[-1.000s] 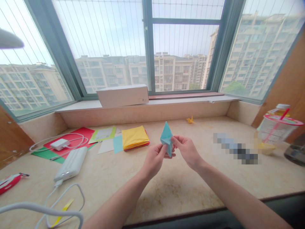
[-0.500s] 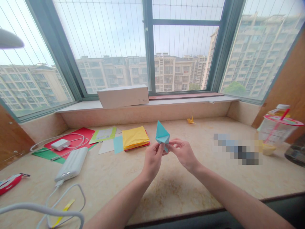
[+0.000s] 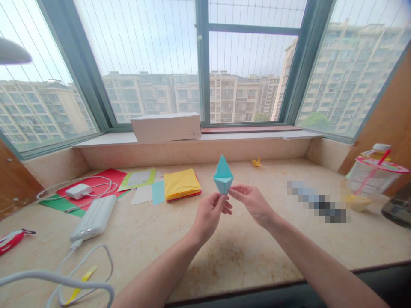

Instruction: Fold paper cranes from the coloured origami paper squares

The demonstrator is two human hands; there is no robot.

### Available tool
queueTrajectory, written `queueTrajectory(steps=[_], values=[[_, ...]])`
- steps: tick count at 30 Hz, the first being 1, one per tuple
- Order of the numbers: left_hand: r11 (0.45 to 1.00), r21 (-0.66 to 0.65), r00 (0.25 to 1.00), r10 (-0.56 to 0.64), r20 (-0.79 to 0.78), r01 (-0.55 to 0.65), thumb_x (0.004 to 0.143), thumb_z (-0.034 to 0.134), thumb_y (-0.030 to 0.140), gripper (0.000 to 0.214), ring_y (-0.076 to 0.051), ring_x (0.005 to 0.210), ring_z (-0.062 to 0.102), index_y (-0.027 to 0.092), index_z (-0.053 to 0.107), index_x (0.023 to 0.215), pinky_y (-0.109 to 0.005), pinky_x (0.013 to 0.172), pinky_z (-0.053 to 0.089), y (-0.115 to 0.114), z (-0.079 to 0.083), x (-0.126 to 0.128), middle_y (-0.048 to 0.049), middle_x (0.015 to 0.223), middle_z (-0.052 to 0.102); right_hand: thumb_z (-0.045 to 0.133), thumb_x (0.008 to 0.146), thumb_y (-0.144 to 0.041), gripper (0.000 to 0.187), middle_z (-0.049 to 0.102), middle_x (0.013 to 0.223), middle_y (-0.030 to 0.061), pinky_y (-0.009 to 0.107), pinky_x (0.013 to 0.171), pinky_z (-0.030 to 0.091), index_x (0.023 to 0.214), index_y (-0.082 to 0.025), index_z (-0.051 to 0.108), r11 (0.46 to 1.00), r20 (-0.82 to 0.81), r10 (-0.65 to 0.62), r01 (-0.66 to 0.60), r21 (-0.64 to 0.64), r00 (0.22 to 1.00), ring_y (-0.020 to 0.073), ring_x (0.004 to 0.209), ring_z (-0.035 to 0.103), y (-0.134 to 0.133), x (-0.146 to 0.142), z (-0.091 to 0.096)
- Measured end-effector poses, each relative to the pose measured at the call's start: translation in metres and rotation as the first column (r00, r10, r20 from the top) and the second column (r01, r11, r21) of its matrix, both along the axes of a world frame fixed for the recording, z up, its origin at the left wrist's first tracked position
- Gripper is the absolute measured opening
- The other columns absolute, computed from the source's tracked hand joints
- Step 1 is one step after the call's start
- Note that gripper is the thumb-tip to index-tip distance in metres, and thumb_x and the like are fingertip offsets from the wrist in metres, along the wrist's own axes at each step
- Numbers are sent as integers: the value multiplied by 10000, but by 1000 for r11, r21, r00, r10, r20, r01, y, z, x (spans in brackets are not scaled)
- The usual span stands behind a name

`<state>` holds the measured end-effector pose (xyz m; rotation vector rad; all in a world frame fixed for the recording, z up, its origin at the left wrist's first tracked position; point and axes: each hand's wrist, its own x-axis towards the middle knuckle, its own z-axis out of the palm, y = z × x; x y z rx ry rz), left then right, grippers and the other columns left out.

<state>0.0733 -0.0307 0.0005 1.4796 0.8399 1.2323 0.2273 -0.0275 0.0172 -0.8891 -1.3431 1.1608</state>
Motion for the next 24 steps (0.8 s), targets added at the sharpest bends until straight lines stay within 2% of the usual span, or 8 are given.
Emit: queueTrajectory(steps=[5,8,12,15,20,24], values=[[997,73,996,-20,-85,26,871,586,469,354,-179,587,682,127,633,793,-280,566,523,2,0,-4,-79,690,705,751,725,-514,349,708,729,37,323,711,477,794,-174,718,998,31,-38,37,46,999,174,687,619,4,1,-7],[995,71,994,-61,-96,68,873,575,483,369,-170,558,672,131,627,775,-270,542,508,4,-1,-7,-77,679,702,705,765,-534,367,713,802,47,320,743,476,860,-180,712,996,56,-23,18,91,998,183,748,626,5,0,-7],[988,36,980,-144,-135,150,864,581,490,375,-172,537,666,125,642,800,-268,527,500,7,-2,-7,-75,659,698,713,734,-564,394,665,674,34,313,684,467,721,-173,663,981,45,-163,157,115,986,174,659,595,7,0,-5],[990,41,980,-126,-151,133,877,570,464,354,-164,544,663,123,646,820,-262,539,494,7,-4,-6,-76,670,704,718,726,-568,407,653,641,35,309,653,462,689,-170,641,971,41,-220,215,109,975,171,625,585,10,-1,-9],[989,16,973,-142,-184,147,867,579,471,368,-160,535,655,127,632,748,-255,531,491,6,-7,-6,-83,659,701,759,692,-554,464,706,721,44,325,682,488,936,-170,666,974,-43,-200,203,104,979,189,674,630,16,-1,-14],[995,20,978,-93,-189,99,864,565,515,412,-170,537,662,127,633,743,-255,530,495,5,-6,-6,-82,666,697,733,710,-571,413,728,755,77,342,697,504,782,-168,679,956,-34,-260,262,135,965,208,702,649,17,-1,-14]])
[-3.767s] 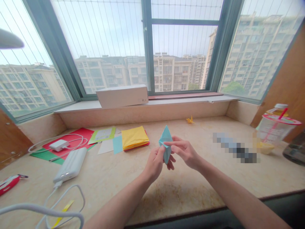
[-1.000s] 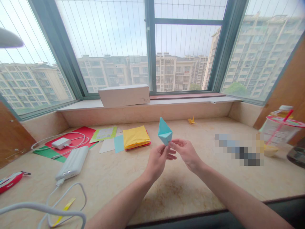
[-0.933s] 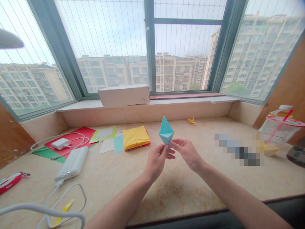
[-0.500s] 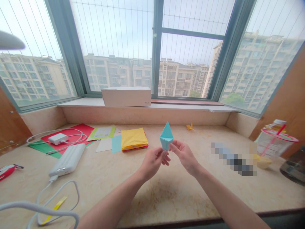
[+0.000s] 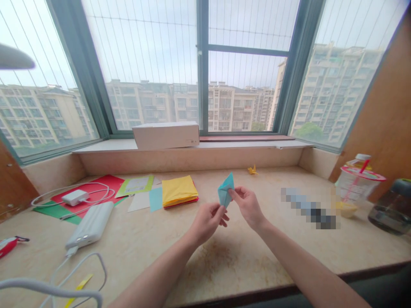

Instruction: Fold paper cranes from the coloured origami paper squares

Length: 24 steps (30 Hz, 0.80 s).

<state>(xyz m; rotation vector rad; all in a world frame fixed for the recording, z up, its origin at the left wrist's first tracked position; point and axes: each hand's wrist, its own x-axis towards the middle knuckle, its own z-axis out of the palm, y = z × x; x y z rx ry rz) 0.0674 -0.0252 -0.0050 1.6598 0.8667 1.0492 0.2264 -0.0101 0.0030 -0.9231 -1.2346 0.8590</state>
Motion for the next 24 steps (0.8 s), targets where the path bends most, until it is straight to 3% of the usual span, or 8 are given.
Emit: queueTrajectory(steps=[5,8,11,13,15,18,21,24], values=[[990,97,994,98,42,-102,811,652,506,372,-183,635,695,136,658,844,-247,579,514,3,3,-3,-56,767,694,689,784,-498,326,730,761,66,339,738,487,772,-172,696,998,159,-40,33,48,986,212,731,651,-6,-4,-2],[994,56,992,85,93,-90,808,663,499,369,-181,619,696,135,656,866,-244,574,514,3,5,-3,-39,740,677,652,828,-461,291,729,786,66,337,757,482,800,-176,699,994,234,-81,59,96,969,209,748,644,-9,-6,-3],[999,-27,985,-17,171,22,835,632,492,374,-196,650,713,126,649,907,-272,611,538,-1,10,-2,-56,798,684,644,845,-428,303,722,829,63,351,756,494,1018,-181,664,986,244,-127,96,134,961,209,749,643,-8,-3,-4],[995,-76,975,-51,214,68,852,609,493,382,-210,673,721,118,644,916,-302,648,556,-3,12,-1,-61,788,685,658,844,-381,441,706,935,64,375,786,497,1239,-213,556,961,284,-221,159,225,933,212,794,639,-6,1,-5],[991,-109,970,-47,238,74,858,595,498,390,-217,675,723,113,641,900,-325,668,567,-3,13,-1,-55,750,681,640,864,-314,486,646,1117,90,411,861,480,1324,-261,495,910,380,-334,189,370,863,224,914,620,-7,5,-5],[993,-113,969,-12,248,41,846,604,501,392,-214,664,718,112,644,881,-334,664,572,-1,11,-1,-50,731,682,549,912,-193,301,491,1355,113,458,980,408,1181,-294,638,832,569,-462,111,543,681,259,1142,533,-11,8,-3],[995,-97,963,31,269,-5,836,616,488,381,-205,663,713,113,654,886,-332,669,572,3,10,-2,-53,755,695,507,907,-106,351,432,1439,112,466,1008,373,1157,-287,673,810,708,-499,-20,586,500,284,1248,469,-16,9,0],[994,-102,953,70,294,-41,825,628,467,361,-201,652,707,112,661,878,-348,694,572,6,9,-4,-53,752,705,513,902,-93,382,509,1397,118,445,999,381,1228,-251,634,801,757,-511,-95,591,407,273,1229,500,-18,9,3]])
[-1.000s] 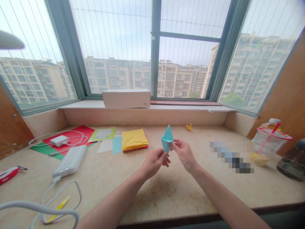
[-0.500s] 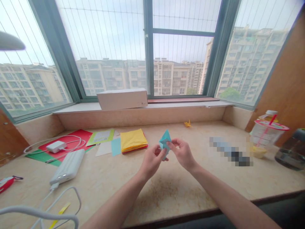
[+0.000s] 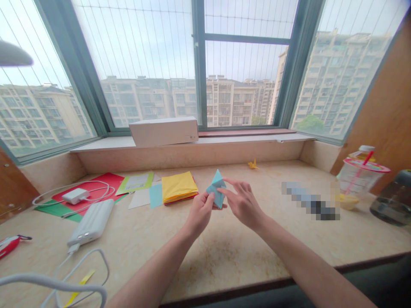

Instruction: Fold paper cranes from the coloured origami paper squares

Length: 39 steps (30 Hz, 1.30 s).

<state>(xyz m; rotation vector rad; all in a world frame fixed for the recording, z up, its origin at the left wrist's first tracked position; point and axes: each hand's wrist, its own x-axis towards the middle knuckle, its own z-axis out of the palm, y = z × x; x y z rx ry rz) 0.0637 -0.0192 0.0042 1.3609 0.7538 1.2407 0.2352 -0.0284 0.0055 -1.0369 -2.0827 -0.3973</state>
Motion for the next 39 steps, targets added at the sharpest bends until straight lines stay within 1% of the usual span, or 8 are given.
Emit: queueTrajectory(steps=[5,8,11,19,24,31,35,39], values=[[999,-28,997,38,73,-36,813,639,432,330,-212,702,704,110,679,879,-364,745,560,4,-1,-2,-66,781,728,560,905,-171,196,588,1342,112,467,1031,356,1057,-190,682,994,-13,4,-2,108,1000,273,1202,538,-2,0,4],[999,-38,989,33,144,-28,809,649,414,311,-217,776,698,120,688,904,-363,790,544,6,-1,-3,-68,823,738,576,921,-213,120,670,1227,91,456,1034,363,962,-195,687,983,12,89,-90,157,996,248,1143,588,-3,0,6],[998,-60,981,-7,191,19,809,660,408,298,-206,789,690,126,684,903,-355,811,532,7,-2,-4,-66,837,738,586,936,-258,126,722,1095,72,426,1011,392,1000,-194,673,974,71,164,-173,147,984,217,1054,633,-3,-1,7],[994,-85,982,-58,181,74,816,677,439,342,-181,822,675,124,667,950,-335,850,517,4,-2,-3,-78,896,731,585,939,-298,262,672,1197,90,439,893,423,1186,-220,626,980,290,107,-150,133,951,248,995,619,-7,0,11],[990,-74,976,-104,194,120,827,671,446,325,-211,890,675,128,650,887,-375,879,525,4,-3,-2,-78,904,722,493,963,-122,241,703,1139,68,421,897,408,1139,-196,640,970,295,131,-184,161,947,220,941,619,-4,1,6],[978,-11,964,-202,171,207,881,608,465,340,-218,1022,646,166,631,1042,-414,958,498,-2,0,3,-79,1071,690,575,934,-192,125,728,930,64,375,819,452,974,-190,693,969,-131,238,-226,96,963,201,854,639,-2,-3,-1],[979,-44,969,-189,160,198,865,632,473,420,-228,1016,653,186,586,1168,-449,960,492,-3,1,2,-94,1130,675,635,901,-306,133,703,911,58,347,793,505,873,-226,736,927,-526,285,-371,-63,801,196,865,655,7,-3,-7],[986,-50,978,-153,139,161,852,647,475,447,-249,1077,626,188,579,1188,-455,953,497,-2,1,2,-113,1182,653,671,863,-379,171,707,940,52,359,857,509,825,-234,752,842,-690,241,-500,-201,683,207,910,662,16,-3,-11]])
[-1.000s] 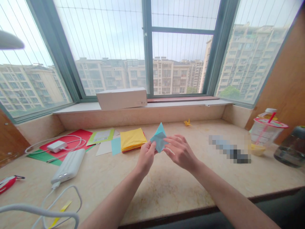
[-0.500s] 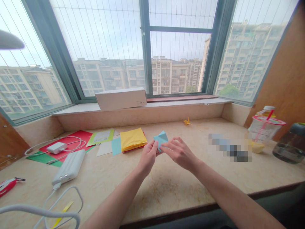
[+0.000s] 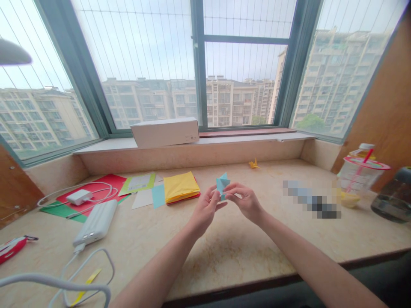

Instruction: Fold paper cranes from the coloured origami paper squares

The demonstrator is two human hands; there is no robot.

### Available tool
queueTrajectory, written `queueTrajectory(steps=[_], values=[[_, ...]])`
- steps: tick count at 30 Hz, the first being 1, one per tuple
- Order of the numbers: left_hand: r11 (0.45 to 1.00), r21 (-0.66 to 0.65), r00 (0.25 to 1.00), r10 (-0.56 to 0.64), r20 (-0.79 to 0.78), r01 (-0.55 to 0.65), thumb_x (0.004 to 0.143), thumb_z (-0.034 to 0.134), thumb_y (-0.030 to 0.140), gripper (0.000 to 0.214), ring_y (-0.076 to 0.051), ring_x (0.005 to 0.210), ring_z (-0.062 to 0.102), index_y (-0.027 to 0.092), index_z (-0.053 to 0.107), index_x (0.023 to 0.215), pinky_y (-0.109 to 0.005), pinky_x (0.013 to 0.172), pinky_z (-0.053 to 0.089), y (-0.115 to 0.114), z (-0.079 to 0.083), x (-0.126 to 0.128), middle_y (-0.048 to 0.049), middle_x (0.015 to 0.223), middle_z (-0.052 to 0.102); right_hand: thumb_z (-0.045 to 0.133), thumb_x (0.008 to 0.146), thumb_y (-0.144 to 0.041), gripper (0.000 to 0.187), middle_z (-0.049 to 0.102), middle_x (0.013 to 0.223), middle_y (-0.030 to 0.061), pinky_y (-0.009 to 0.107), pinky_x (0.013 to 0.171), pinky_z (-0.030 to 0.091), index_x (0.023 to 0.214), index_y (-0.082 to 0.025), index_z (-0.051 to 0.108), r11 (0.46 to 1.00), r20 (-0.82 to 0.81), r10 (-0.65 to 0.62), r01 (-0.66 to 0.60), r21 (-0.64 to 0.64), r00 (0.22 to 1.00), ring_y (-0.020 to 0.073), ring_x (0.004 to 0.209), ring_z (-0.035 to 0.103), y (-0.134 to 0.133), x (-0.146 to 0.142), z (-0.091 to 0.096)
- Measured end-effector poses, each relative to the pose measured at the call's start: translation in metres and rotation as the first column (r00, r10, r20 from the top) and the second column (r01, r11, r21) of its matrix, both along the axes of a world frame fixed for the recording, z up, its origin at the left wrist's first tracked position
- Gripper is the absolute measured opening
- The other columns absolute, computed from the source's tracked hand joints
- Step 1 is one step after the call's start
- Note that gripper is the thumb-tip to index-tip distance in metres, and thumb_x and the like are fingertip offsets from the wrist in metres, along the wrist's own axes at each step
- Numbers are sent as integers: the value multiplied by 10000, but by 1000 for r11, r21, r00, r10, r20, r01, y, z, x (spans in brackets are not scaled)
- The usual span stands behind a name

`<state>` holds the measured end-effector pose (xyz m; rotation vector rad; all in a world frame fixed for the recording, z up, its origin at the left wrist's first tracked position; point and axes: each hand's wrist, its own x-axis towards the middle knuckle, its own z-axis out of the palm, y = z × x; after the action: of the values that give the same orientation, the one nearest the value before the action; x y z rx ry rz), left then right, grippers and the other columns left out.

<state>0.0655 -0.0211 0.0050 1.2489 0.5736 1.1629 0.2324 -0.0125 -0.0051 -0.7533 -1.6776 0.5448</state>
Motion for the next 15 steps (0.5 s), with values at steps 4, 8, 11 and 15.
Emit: queueTrajectory(steps=[4,8,11,15], values=[[1000,-16,999,25,-34,-26,834,672,444,407,-263,1117,600,196,604,1149,-463,950,496,1,-1,0,-117,1198,638,584,911,-422,258,735,923,64,360,831,529,937,-203,716,992,-67,-7,-2,-129,998,216,875,681,2,-2,-2],[999,-50,999,16,-52,-18,789,715,333,378,-256,1106,599,200,620,1129,-440,951,483,1,-2,-1,-107,1173,646,485,965,-386,258,735,904,65,340,773,534,985,-194,656,987,75,-158,160,-27,985,206,818,682,-3,-3,-3],[997,-62,997,42,-69,-47,770,719,295,306,-217,993,619,176,642,1041,-373,893,488,2,-4,-1,-80,1044,676,457,981,-299,202,725,945,70,344,785,530,1022,-203,630,984,260,-154,125,125,953,204,844,678,-8,-4,-3],[988,31,981,151,-120,-149,746,748,332,239,-152,756,579,145,642,850,-276,755,455,4,-5,-2,-18,784,643,445,982,-234,171,712,994,84,344,796,538,1070,-207,590,969,355,-123,35,243,927,202,887,675,-15,-5,-1]])
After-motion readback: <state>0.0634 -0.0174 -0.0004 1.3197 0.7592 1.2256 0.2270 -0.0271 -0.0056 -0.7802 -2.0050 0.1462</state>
